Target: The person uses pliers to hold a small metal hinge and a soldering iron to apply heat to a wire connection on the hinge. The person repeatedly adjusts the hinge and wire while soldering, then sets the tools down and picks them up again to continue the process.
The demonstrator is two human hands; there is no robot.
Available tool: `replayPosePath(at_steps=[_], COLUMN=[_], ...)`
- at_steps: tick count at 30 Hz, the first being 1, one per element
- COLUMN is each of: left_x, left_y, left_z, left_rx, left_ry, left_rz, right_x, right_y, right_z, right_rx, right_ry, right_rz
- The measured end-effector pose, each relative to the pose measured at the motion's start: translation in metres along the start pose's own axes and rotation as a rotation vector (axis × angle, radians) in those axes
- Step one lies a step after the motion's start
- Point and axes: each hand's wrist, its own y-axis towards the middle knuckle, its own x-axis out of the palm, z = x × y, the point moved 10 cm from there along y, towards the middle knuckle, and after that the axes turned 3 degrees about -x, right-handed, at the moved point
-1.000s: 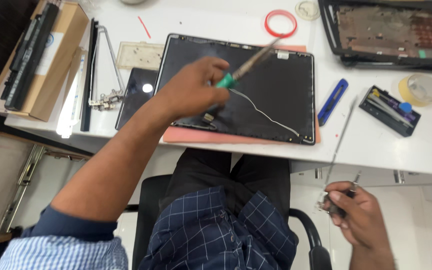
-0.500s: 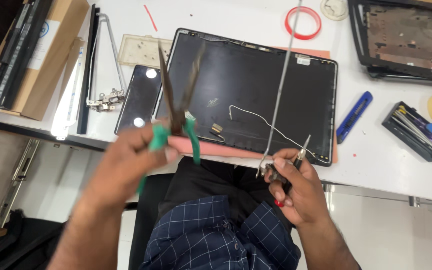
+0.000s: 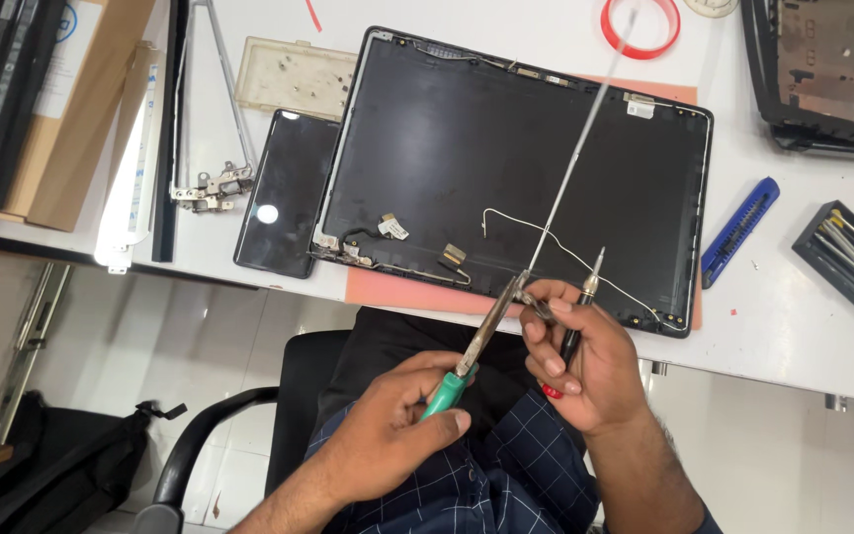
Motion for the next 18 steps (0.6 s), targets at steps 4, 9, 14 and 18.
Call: replayPosePath(at_steps=[4, 9, 14, 18], left_x=[-0.003, -0.005, -0.007, -0.005], left_y=[-0.002, -0.003, -0.002, -0.003], left_z=[0.004, 0.008, 0.013, 0.015], left_rx=[-0.039, -0.050, -0.044, -0.056], left_ry=[0.032, 0.082, 0.101, 0.102], left_rz=[0.008, 0.019, -0.003, -0.022], right_x=[0.001, 0.009, 0.009, 0.006], right_y=[0.001, -0.006, -0.014, -0.020], right_z=[0.003, -0.003, -0.006, -0.021], right_rx=[-0.018, -0.089, -0.087, -0.141], right_ry=[-0.099, -0.289, -0.484, -0.655], right_rz=[0.010, -0.038, 0.011, 0.098])
